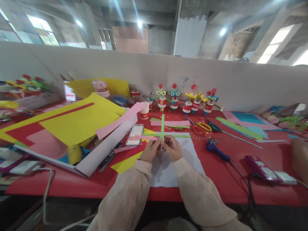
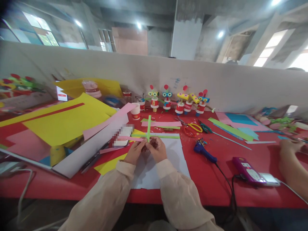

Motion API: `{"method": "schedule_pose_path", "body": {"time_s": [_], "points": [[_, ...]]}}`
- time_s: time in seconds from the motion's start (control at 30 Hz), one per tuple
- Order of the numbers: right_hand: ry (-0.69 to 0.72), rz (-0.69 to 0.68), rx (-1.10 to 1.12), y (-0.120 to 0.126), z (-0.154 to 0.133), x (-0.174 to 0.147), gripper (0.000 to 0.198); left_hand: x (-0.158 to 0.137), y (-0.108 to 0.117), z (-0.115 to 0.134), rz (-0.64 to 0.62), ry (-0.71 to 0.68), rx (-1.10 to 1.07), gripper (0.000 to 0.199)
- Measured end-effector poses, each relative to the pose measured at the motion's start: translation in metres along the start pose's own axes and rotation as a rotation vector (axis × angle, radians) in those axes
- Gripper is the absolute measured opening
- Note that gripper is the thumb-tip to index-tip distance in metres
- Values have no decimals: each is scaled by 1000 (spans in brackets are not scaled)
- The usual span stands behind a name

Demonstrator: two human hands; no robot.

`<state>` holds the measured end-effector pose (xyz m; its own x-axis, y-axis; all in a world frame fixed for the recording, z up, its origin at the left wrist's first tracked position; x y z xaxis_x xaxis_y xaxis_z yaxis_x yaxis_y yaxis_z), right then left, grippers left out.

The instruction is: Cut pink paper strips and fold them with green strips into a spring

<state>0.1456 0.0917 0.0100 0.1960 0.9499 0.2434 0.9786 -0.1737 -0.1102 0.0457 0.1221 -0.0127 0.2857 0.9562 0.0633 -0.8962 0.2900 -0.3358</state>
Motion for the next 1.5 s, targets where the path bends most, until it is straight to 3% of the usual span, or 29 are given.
{"method": "schedule_pose_path", "body": {"time_s": [0.37, 0.53, 0.67, 1.17, 1.3, 1.4, 1.5], "points": [[65, 24, -114, 3, -10, -1, 21, -2, -3, 0, -4, 44, 18, 40], [67, -2, -131, 4, -4, 1, 21, -1, -2, 3, -12, 11, 57, 38], [32, 55, -179, 12, 4, 3, 22, -4, -8, 2, -52, 43, 70, 34], [-103, 156, 75, 20, 16, 2, 20, -11, -21, 20, -124, -36, 175, 16], [-154, 285, 201, 38, 24, 4, 16, -15, -25, 19, -164, -21, 195, 17], [-152, 354, 275, 47, 24, 5, 19, -13, -18, 15, -104, 9, 140, 21], [-94, 239, 236, 36, 15, 6, 25, -9, -3, 12, 33, 36, 14, 27]]}}
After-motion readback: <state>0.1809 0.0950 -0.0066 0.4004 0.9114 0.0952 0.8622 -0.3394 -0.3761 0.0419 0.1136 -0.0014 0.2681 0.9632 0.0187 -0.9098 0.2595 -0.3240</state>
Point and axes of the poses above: each hand's wrist, its own x-axis towards the middle knuckle, its own y-axis out of the back of the hand, z = x × y, the point moved 10 cm from there along x, towards the middle knuckle, and after that the axes turned 6 degrees about -x, right-handed, at the moved point
